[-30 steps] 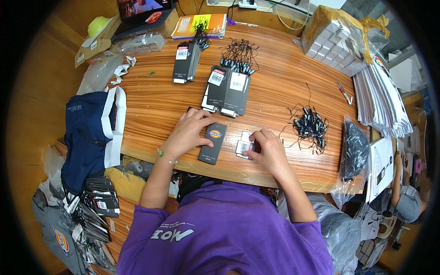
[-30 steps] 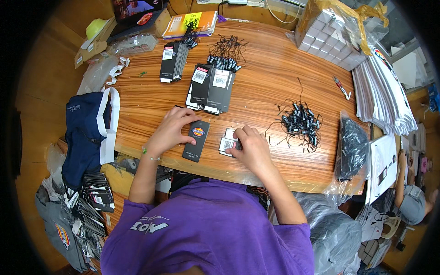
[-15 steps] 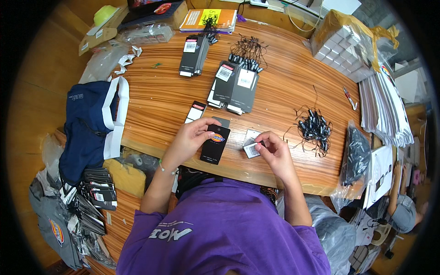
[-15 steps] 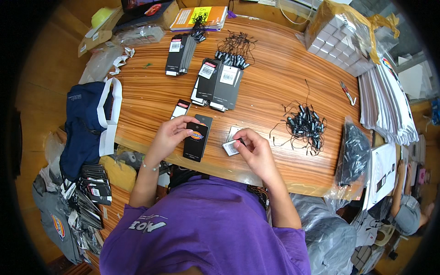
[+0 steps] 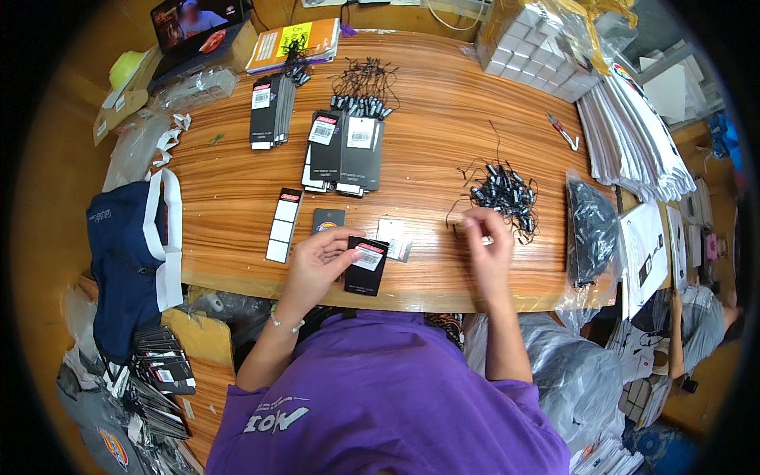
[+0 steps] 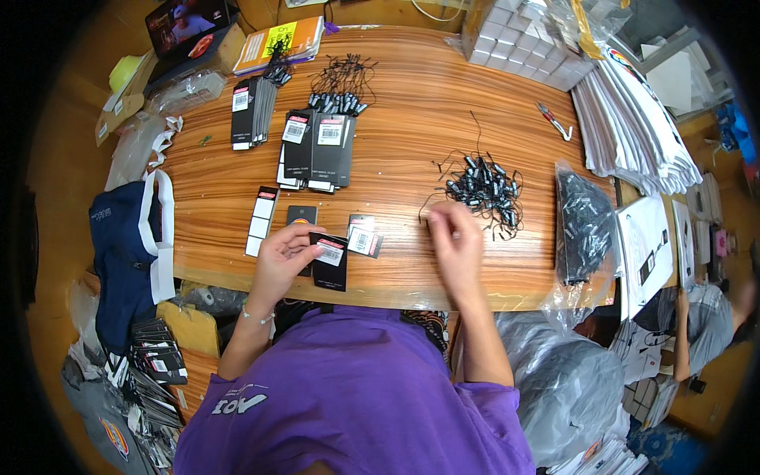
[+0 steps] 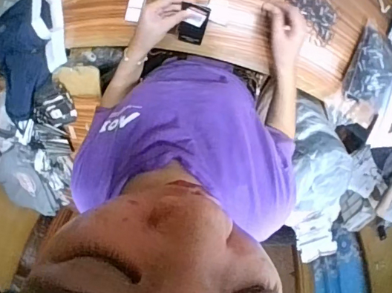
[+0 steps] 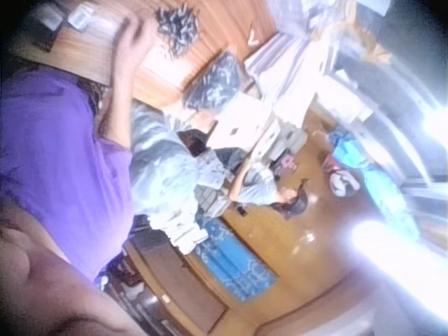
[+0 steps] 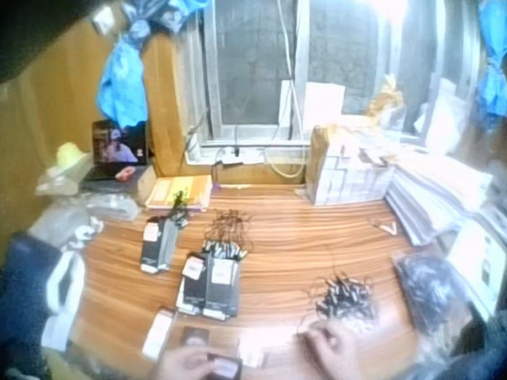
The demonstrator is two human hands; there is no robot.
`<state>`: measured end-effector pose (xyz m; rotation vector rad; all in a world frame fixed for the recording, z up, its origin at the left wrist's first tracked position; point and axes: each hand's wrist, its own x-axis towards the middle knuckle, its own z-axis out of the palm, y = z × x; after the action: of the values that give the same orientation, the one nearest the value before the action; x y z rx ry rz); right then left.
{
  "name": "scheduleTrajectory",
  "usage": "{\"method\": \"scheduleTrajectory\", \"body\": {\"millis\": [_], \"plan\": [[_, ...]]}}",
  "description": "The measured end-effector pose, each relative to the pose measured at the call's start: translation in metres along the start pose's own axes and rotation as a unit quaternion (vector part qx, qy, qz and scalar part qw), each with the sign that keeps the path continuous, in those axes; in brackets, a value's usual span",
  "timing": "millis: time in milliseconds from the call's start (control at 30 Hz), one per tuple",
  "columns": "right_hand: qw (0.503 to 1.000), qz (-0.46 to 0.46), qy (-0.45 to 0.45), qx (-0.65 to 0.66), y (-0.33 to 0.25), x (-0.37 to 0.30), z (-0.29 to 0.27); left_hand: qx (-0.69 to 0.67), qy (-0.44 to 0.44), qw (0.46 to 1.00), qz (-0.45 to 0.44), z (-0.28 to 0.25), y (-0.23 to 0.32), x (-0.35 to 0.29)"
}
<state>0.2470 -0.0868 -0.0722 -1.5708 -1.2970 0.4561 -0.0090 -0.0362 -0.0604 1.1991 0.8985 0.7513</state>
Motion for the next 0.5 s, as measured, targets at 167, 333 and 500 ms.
{"method": "scheduleTrajectory", "body": {"millis": [167, 333, 500], "plan": [[0.977, 0.042, 0.102, -0.183, 0.032, 0.013, -0.073, -0.008, 0.004, 1.0, 0.018, 0.002, -0.002, -0.001], [0.953, -0.027, 0.056, -0.297, 0.05, 0.013, -0.092, -0.003, -0.031, 0.999, 0.005, 0.011, -0.004, 0.002], [0.953, 0.157, 0.058, -0.253, 0.046, 0.021, -0.085, -0.005, -0.031, 0.999, 0.016, 0.021, 0.003, 0.004]]}}
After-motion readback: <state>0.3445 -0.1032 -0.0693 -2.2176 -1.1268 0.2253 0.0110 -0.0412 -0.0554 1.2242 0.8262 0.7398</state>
